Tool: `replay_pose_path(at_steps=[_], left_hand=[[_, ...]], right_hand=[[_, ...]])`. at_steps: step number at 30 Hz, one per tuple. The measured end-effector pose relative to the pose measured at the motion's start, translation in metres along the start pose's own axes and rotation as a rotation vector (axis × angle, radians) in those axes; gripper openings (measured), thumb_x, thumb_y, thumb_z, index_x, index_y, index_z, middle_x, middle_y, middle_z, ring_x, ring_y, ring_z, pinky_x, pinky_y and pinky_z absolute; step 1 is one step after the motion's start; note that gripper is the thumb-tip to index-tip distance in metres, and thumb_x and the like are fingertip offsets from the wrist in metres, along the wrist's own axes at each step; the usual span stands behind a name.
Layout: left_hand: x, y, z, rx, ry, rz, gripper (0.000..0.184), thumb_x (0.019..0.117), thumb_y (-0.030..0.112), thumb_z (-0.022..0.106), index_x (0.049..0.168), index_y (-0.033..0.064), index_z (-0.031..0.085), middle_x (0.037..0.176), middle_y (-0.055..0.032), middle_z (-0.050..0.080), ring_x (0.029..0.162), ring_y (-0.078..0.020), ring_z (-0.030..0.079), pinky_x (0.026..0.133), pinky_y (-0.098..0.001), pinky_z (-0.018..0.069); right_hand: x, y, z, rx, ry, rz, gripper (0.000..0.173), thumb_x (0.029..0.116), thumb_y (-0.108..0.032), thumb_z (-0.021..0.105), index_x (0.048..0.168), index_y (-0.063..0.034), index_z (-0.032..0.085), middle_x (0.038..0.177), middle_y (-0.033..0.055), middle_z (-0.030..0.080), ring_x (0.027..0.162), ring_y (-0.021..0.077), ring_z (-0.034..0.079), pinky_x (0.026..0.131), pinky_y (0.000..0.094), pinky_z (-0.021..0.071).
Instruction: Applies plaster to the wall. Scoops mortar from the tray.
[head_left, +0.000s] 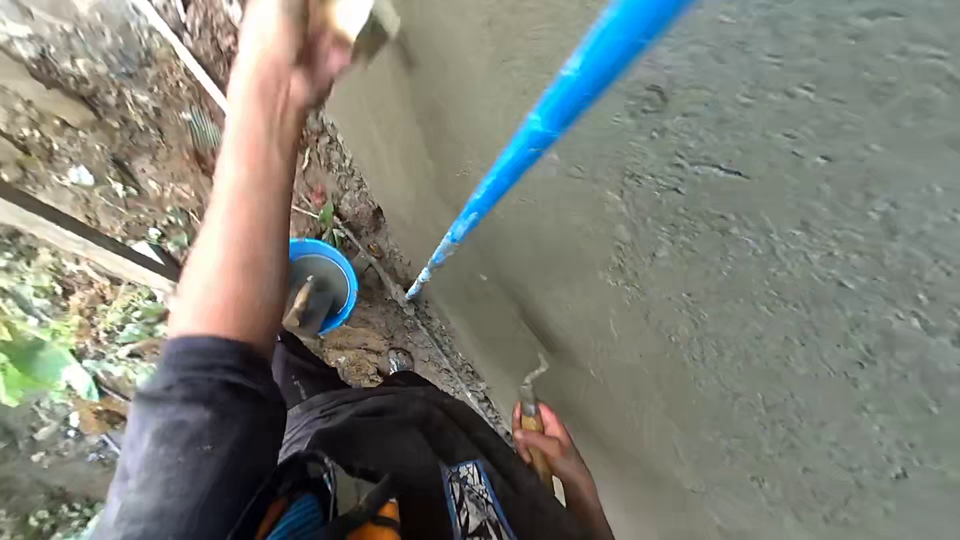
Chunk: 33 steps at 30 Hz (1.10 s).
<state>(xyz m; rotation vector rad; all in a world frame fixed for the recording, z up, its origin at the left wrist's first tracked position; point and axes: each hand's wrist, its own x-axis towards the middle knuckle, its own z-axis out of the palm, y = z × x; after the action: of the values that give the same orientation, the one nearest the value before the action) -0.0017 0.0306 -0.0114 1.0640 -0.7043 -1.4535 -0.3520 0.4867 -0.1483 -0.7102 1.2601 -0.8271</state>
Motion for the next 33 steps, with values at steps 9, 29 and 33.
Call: replay_pose_path(at_steps=[9,29,33], left_hand=[[-0.096,-0.162,-0.108,0.022,0.363,-0.395,0.007,0.0997,0.025,0.051,0.099,0.0188,0.049,0.074,0.0033,0.054,0.063,-0.0100,0.056,0.065,-0.0308,0.0541],[-0.286,-0.053,-0.261,-0.417,0.566,0.308,0.022,0.1074,0.027,0.037,0.112,0.0160,0.055,0.100,-0.0036,0.069,0.095,-0.0163,0.069,0.088,-0.0361,0.0586],[-0.405,-0.096,-0.334,-0.504,0.751,0.478,0.030,0.1098,0.028,0.029,0.117,0.0128,0.053,0.106,-0.0051,0.068,0.101,-0.0170,0.068,0.092,-0.0382,0.0578]], right_hand=[[0.041,0.083,-0.013,-0.386,0.103,0.225,0.046,0.0939,-0.018,0.066,0.132,0.0034,0.054,0.089,0.0149,0.067,0.068,0.0214,0.066,0.066,0.0415,0.0594],[0.200,0.015,0.076,-0.664,-0.482,0.247,0.040,0.1002,-0.014,0.062,0.134,0.0040,0.049,0.083,0.0076,0.061,0.059,0.0117,0.060,0.057,0.0280,0.0553],[0.272,0.014,0.144,-0.728,-0.563,0.272,0.035,0.1023,-0.015,0.061,0.132,0.0003,0.051,0.081,0.0071,0.060,0.059,0.0119,0.059,0.056,0.0275,0.0548]])
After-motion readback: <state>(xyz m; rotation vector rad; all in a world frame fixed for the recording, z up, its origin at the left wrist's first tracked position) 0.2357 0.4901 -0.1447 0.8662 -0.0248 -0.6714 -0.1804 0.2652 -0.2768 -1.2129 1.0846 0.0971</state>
